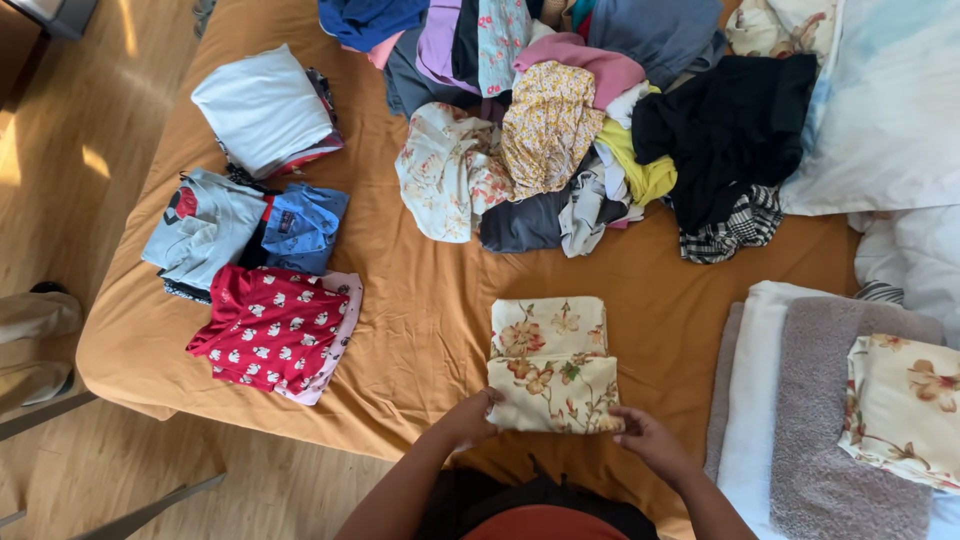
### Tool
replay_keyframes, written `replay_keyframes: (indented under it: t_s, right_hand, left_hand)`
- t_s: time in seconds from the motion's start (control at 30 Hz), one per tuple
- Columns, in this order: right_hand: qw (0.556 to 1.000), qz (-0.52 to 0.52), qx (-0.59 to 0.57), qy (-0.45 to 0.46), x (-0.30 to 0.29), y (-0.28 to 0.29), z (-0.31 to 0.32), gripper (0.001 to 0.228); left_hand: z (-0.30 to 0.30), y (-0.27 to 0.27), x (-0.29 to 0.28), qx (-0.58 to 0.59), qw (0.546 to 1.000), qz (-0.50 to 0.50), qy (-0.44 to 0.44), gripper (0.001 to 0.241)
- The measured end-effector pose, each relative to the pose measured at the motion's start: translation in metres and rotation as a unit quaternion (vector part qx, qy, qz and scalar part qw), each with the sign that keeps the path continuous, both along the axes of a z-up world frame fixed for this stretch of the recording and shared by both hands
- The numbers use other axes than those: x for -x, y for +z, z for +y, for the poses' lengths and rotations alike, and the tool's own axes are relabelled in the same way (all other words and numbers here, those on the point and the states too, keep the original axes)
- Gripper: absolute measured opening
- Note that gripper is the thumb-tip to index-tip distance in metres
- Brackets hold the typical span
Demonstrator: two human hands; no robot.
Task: The person folds a floral-patterned cloth and a checkered cloth on a bed. They smooth out the items, fold them into neat rectangles, and place them on a stack of other folded items.
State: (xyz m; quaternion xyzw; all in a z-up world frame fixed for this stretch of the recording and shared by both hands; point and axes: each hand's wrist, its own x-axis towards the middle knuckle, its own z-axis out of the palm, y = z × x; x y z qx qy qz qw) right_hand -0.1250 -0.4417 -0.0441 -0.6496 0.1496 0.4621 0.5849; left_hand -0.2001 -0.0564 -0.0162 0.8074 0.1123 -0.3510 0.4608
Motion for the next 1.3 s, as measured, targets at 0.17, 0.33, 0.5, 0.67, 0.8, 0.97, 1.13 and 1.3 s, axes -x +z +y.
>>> replay_keyframes:
  t_s: [0.17,0.33,0.5,0.67,0.8,0.97,1.13,1.3]
  right_hand:
    - [0.919,-0.228,0.12,0.297,-0.009,0.018,0.018,0.081]
    - [0.88,-0.322,0.222,0.27,0.004,0.016,0.032,0.054]
    - [0.796,-0.479,0.274,0.248,0.004,0.04,0.04,0.029]
    - [0.755,-0.518,0.265,0.302,-0.021,0.051,0.045,0.018]
    - [0.798,-0.474,0.206,0.31,-0.04,0.043,0.048,0.024]
    - [0.78,-0.456,0.181,0.389,-0.07,0.055,0.058,0.033]
    - [0.728,-0.448,0.228,0.467,-0.086,0.027,0.055,0.062]
    - [0.973,-0.145,0.179,0.014,-0.096,-0.006,0.069,0.045]
  left_hand:
    - [-0.015,0.029,-0.009,-0.051,0.983,0.005,-0.176,0.087]
    - [-0.019,0.008,0.001,-0.117,0.969,-0.121,-0.179,0.037]
    - [-0.003,0.015,-0.001,-0.07,0.954,-0.227,-0.183,0.009]
    - [0.013,0.035,-0.034,-0.104,0.958,-0.225,-0.146,0.01]
    - [0.019,0.056,-0.062,-0.068,0.987,-0.016,-0.142,0.033]
    - [0.02,0.05,-0.072,-0.016,0.999,-0.001,-0.045,0.023]
    - [0.017,0.029,-0.081,0.021,0.998,0.011,0.064,0.021]
    - [0.019,-0.055,-0.078,0.202,0.915,-0.024,0.35,0.031]
